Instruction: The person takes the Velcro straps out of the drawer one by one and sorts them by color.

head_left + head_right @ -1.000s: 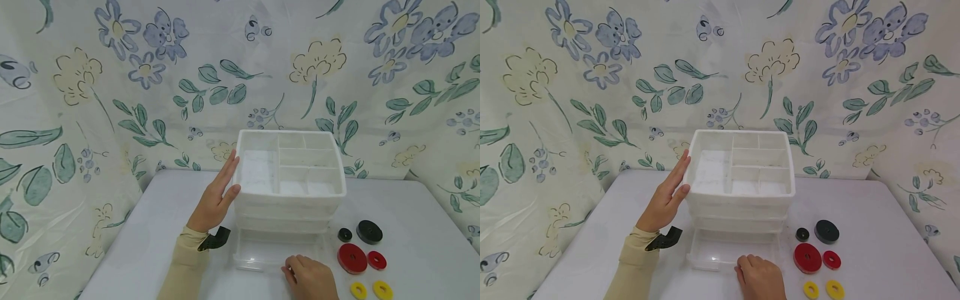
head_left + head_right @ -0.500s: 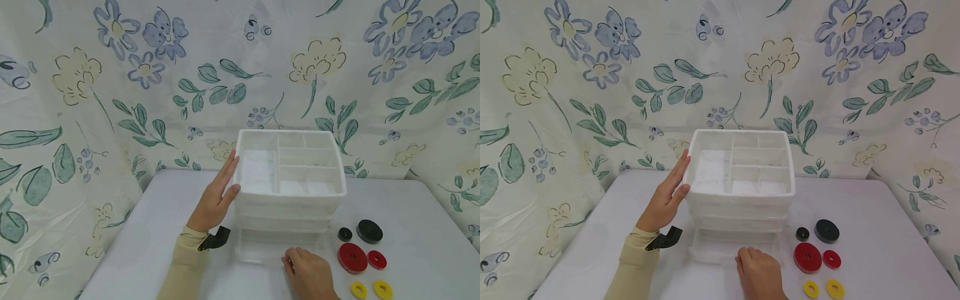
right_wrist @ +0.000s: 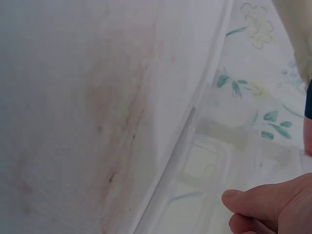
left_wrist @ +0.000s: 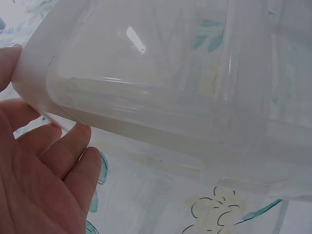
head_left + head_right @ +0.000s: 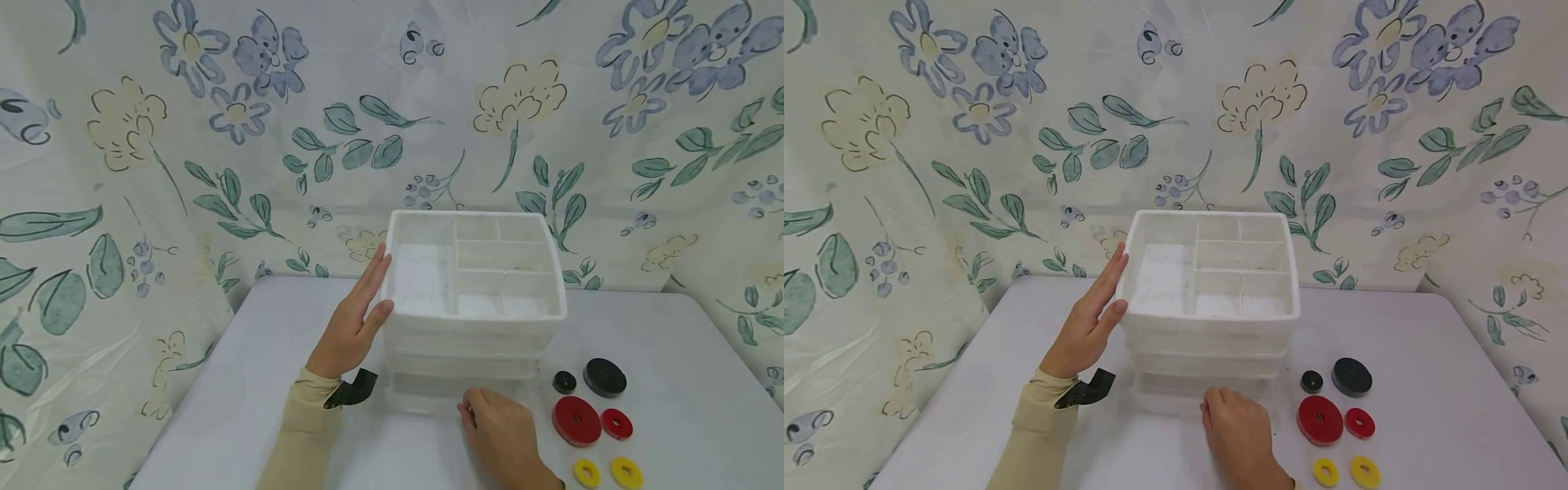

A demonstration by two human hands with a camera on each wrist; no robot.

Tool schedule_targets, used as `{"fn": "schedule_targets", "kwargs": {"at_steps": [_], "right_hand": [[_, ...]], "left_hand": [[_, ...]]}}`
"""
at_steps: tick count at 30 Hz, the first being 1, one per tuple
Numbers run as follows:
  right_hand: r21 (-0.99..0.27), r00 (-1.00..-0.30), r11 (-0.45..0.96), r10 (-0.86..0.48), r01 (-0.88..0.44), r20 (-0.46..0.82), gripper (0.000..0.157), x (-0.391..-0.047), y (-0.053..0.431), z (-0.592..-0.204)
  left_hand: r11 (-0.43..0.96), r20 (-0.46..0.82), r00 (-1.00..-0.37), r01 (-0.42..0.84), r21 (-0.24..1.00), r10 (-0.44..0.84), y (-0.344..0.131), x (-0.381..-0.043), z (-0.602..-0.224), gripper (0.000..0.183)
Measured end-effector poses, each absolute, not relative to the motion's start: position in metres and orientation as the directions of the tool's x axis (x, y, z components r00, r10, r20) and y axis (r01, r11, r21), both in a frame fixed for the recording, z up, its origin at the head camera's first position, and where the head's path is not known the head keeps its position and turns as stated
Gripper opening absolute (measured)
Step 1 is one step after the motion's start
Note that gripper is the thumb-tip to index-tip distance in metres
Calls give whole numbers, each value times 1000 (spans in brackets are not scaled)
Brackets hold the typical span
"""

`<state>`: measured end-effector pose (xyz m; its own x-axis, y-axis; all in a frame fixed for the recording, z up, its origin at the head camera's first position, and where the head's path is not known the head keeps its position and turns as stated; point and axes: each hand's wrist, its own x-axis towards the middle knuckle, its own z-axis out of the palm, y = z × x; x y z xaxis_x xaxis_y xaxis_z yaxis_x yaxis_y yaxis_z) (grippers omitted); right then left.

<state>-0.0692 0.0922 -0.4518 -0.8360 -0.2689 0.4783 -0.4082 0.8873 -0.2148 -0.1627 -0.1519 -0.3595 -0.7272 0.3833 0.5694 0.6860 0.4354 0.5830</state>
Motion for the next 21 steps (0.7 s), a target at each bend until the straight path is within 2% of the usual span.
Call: {"fn": "schedule_targets", "kwargs": {"at_steps": [5,12,21], "right_hand": [[-205,-814,884,-268,-421,515,26,-77,93,-456],[-209,-823,893,-247,-398,512,25,-85,93,-454],[-176,-778,899,-233,-401,583,25,-96,92,-457]], "left_hand": [[435,576,-721,692,576,385,-152,-163,-360,63],[420,583,-711,703,574,393,-152,-164,-360,63],[432,580,-717,696,573,386,-152,-164,-360,64]]}}
